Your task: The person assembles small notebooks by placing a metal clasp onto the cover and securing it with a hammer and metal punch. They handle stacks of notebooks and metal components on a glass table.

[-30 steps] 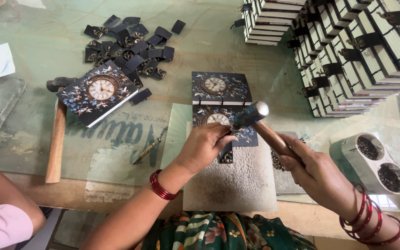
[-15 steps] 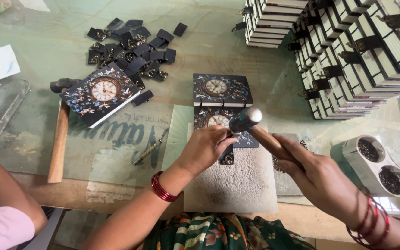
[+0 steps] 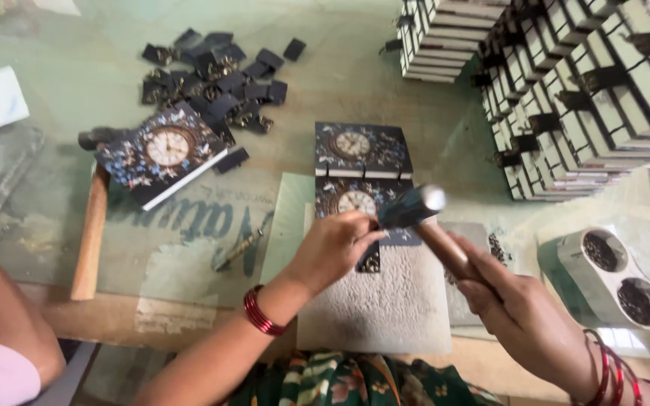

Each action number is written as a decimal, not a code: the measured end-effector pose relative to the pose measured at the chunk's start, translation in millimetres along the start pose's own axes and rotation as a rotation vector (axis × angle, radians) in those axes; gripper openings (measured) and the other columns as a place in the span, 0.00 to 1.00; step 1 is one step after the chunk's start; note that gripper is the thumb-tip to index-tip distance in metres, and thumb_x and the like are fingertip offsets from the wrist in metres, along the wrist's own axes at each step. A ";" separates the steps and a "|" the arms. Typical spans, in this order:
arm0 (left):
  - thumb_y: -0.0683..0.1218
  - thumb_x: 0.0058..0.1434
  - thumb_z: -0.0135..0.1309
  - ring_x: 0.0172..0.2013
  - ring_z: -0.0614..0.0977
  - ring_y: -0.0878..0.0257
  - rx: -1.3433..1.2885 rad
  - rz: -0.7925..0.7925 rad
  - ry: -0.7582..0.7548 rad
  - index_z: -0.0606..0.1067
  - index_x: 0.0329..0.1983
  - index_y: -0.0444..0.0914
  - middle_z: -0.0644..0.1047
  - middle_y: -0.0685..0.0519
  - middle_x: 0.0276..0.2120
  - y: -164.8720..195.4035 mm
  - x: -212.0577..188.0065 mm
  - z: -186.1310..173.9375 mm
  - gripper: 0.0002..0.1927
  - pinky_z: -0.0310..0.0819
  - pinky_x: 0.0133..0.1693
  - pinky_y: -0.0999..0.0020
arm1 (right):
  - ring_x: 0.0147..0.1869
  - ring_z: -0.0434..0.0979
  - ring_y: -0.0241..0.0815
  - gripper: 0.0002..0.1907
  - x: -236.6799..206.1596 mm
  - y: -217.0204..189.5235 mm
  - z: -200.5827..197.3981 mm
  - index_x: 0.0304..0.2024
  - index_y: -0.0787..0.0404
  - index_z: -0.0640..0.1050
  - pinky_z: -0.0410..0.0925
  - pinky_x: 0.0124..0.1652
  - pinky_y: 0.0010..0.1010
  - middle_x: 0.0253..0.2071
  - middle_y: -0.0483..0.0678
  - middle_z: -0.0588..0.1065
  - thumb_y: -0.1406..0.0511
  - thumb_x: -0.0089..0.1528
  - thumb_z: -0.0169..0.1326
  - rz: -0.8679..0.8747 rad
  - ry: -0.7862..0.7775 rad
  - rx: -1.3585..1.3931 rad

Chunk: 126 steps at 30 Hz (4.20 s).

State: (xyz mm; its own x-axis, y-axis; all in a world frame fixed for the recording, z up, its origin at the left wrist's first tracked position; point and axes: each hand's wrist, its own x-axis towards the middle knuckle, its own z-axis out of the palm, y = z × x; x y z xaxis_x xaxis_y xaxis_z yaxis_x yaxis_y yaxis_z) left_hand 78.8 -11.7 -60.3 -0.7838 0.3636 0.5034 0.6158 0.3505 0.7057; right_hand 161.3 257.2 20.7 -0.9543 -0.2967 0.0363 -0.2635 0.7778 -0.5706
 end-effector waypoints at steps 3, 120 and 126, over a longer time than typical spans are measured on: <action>0.44 0.64 0.59 0.29 0.79 0.49 -0.025 0.002 -0.001 0.76 0.34 0.31 0.78 0.44 0.32 -0.4 -1.8 1.7 0.10 0.73 0.32 0.58 | 0.23 0.72 0.36 0.36 -14.6 3.0 -8.8 0.77 0.57 0.63 0.70 0.25 0.30 0.26 0.47 0.75 0.64 0.65 0.51 0.148 -0.015 0.105; 0.47 0.67 0.56 0.35 0.81 0.43 -0.045 -0.079 -0.173 0.72 0.45 0.30 0.78 0.40 0.34 -17.8 27.9 -6.9 0.14 0.73 0.35 0.54 | 0.62 0.71 0.53 0.26 63.3 34.0 70.4 0.55 0.65 0.78 0.62 0.61 0.43 0.58 0.52 0.74 0.67 0.52 0.57 -0.321 0.014 -0.321; 0.47 0.67 0.56 0.34 0.80 0.43 -0.007 -0.022 -0.184 0.73 0.44 0.31 0.77 0.40 0.33 -13.1 27.5 -8.4 0.13 0.73 0.36 0.53 | 0.60 0.75 0.50 0.20 60.1 45.0 70.5 0.51 0.58 0.82 0.65 0.63 0.41 0.54 0.49 0.78 0.68 0.54 0.57 -0.320 0.063 -0.263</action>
State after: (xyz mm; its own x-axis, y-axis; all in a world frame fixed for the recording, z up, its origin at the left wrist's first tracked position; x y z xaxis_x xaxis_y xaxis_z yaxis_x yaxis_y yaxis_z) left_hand 48.5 -13.6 -51.5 -0.7687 0.5081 0.3884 0.5976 0.3542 0.7194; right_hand 102.1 235.3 -60.6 -0.8230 -0.5181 0.2328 -0.5674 0.7693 -0.2938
